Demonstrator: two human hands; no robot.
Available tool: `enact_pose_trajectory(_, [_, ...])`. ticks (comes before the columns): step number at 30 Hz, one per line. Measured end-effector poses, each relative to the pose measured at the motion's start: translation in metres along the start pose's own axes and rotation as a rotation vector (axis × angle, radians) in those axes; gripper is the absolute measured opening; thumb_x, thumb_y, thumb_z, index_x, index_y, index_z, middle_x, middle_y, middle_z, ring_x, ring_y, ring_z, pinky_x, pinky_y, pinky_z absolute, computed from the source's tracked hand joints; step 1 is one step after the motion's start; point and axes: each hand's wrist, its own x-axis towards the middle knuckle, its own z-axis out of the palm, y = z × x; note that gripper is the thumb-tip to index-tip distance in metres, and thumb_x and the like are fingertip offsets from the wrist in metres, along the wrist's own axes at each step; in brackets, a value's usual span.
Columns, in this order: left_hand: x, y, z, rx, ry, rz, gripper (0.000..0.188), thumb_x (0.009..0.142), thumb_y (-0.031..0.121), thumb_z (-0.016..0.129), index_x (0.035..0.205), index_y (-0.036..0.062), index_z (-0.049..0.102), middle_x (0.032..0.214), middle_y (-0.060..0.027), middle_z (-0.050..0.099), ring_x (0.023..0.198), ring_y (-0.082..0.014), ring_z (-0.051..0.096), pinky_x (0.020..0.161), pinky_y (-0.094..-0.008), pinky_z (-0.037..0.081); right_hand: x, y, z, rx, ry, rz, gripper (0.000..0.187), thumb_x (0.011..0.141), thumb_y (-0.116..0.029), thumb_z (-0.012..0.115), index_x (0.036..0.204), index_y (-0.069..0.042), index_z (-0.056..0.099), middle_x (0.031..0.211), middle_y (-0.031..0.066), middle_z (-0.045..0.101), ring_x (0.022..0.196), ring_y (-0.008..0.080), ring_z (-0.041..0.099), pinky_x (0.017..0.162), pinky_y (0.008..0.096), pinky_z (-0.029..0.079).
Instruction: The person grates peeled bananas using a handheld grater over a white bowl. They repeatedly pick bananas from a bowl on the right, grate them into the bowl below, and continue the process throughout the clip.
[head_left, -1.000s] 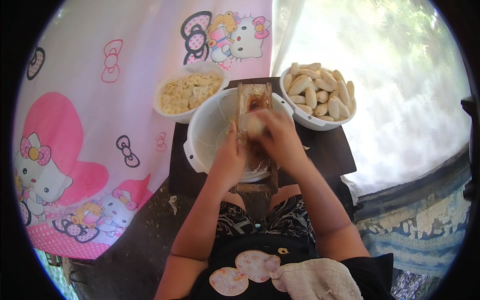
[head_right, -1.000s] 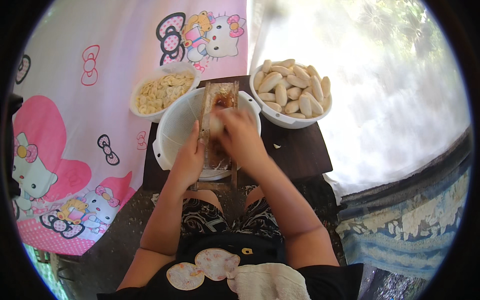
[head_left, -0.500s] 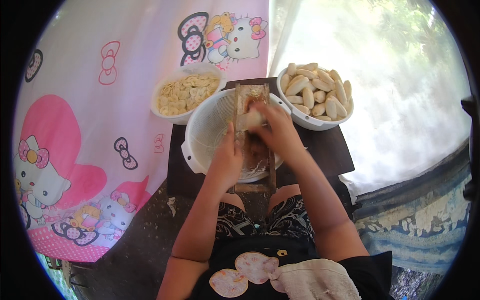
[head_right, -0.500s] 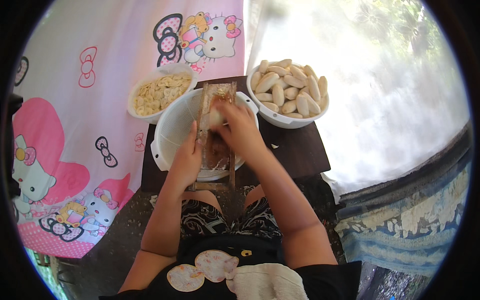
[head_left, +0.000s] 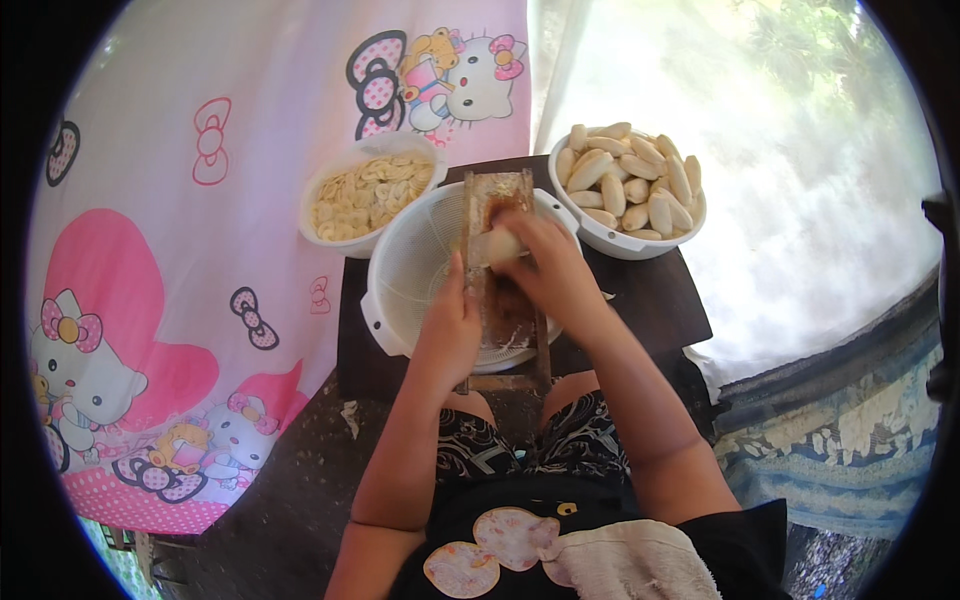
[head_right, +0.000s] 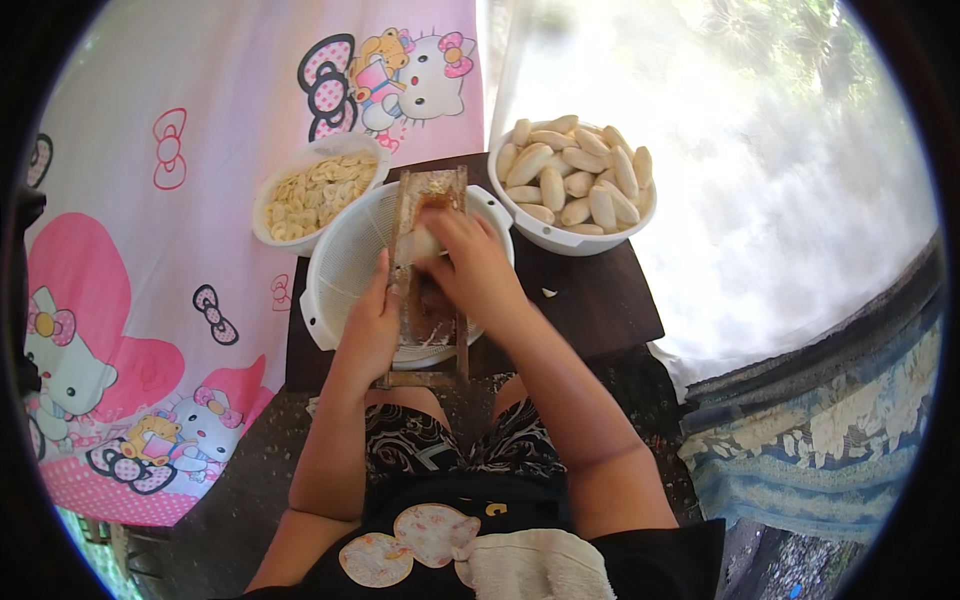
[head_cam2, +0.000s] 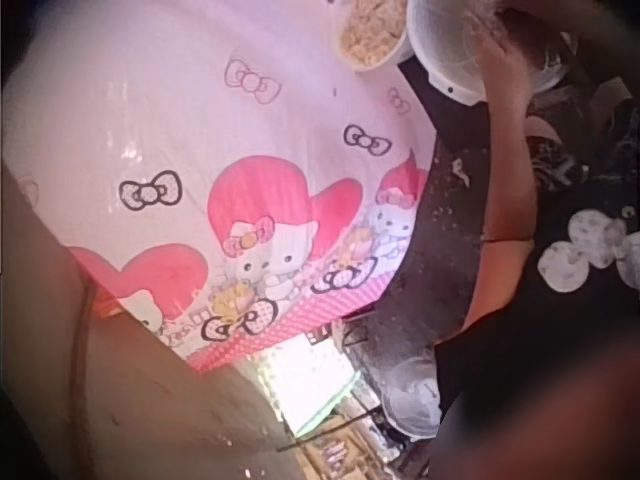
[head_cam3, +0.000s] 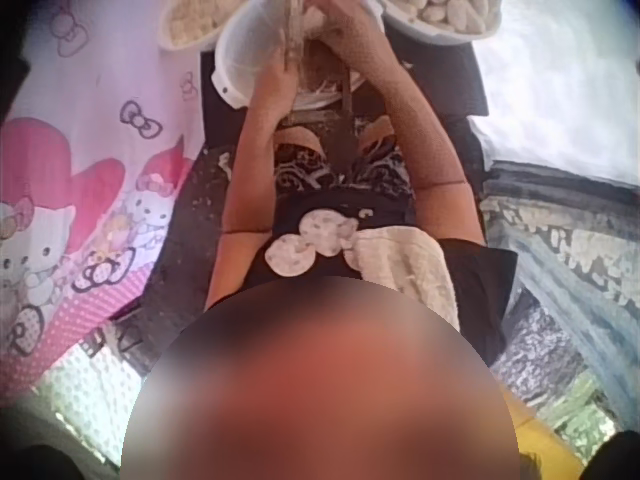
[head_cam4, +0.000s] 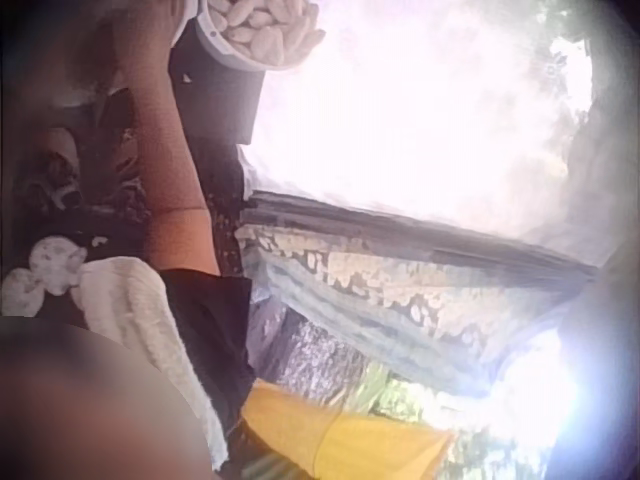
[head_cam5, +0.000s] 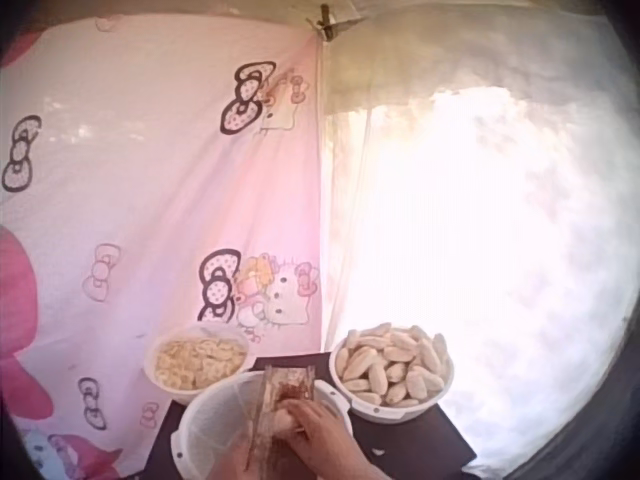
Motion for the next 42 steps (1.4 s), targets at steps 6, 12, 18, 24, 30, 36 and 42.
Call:
enact_pose_trajectory(6, [0.003,0.000,-0.001,0.035,0.036,0.058,0.054,0.103,0.017,0.040,0.152,-0.0019,0.025,0.137,-0.0320,0.049,0.127,-0.0430,0.049,0.106,-0.0440,0.039,0.034,0.014,0.001,-0.084,-0.017,0.080,0.043,0.080,-0.010,0.070,0.122,-0.005,0.061,0.112,0.0160,0.066,0.107,0.0372,0.058,0.098,0.0444,0.042])
enact_pose_trajectory(12, [0.000,-0.004,0.001,0.026,0.050,0.054,0.055,0.103,0.016,0.039,0.152,-0.0021,0.025,0.136,-0.0315,0.050,0.127,-0.0426,0.050,0.106,-0.0434,0.039,-0.050,-0.029,-0.014,-0.032,-0.166,-0.025,0.046,0.079,-0.013,0.072,0.123,-0.013,0.061,0.109,0.0097,0.064,0.118,0.0300,0.055,0.112,0.0489,0.030])
enact_pose_trajectory(18, [0.001,0.002,0.000,0.054,0.025,0.030,0.055,0.103,0.016,0.039,0.153,-0.0020,0.024,0.132,-0.0316,0.053,0.125,-0.0426,0.052,0.105,-0.0434,0.040,0.045,0.033,0.006,-0.122,0.118,0.065,0.039,0.080,-0.012,0.071,0.119,-0.010,0.062,0.096,0.0121,0.069,0.108,0.0322,0.060,0.105,0.0464,0.036])
enact_pose_trajectory(24, [0.001,-0.003,0.001,0.010,0.057,0.060,0.054,0.103,0.016,0.039,0.152,-0.0025,0.026,0.129,-0.0320,0.054,0.123,-0.0427,0.053,0.102,-0.0442,0.042,-0.039,-0.036,-0.020,-0.088,-0.155,-0.027,0.045,0.077,-0.012,0.073,0.121,-0.014,0.063,0.112,0.0107,0.066,0.112,0.0301,0.059,0.107,0.0486,0.035])
enact_pose_trajectory(30, [-0.001,0.000,0.002,0.017,0.034,0.027,0.054,0.102,0.015,0.040,0.152,-0.0019,0.027,0.132,-0.0319,0.052,0.124,-0.0425,0.053,0.103,-0.0439,0.041,0.030,0.028,0.007,-0.066,0.056,0.022,0.047,0.076,-0.012,0.074,0.121,-0.015,0.066,0.109,0.0126,0.069,0.113,0.0312,0.058,0.103,0.0423,0.040])
enact_pose_trajectory(36, [0.002,-0.001,0.000,0.000,0.061,0.079,0.054,0.102,0.015,0.040,0.152,-0.0014,0.027,0.134,-0.0316,0.052,0.126,-0.0419,0.052,0.103,-0.0438,0.041,0.007,-0.002,-0.006,-0.036,-0.046,0.033,0.046,0.078,-0.010,0.072,0.123,-0.015,0.065,0.103,0.0103,0.069,0.113,0.0306,0.057,0.108,0.0452,0.035])
enact_pose_trajectory(42, [-0.002,-0.001,0.001,-0.023,0.046,0.014,0.054,0.103,0.016,0.040,0.152,-0.0009,0.027,0.132,-0.0314,0.053,0.126,-0.0414,0.052,0.102,-0.0439,0.042,-0.027,-0.026,-0.013,-0.068,-0.062,-0.036,0.045,0.079,-0.010,0.071,0.123,-0.016,0.064,0.101,0.0084,0.069,0.112,0.0290,0.058,0.110,0.0473,0.033])
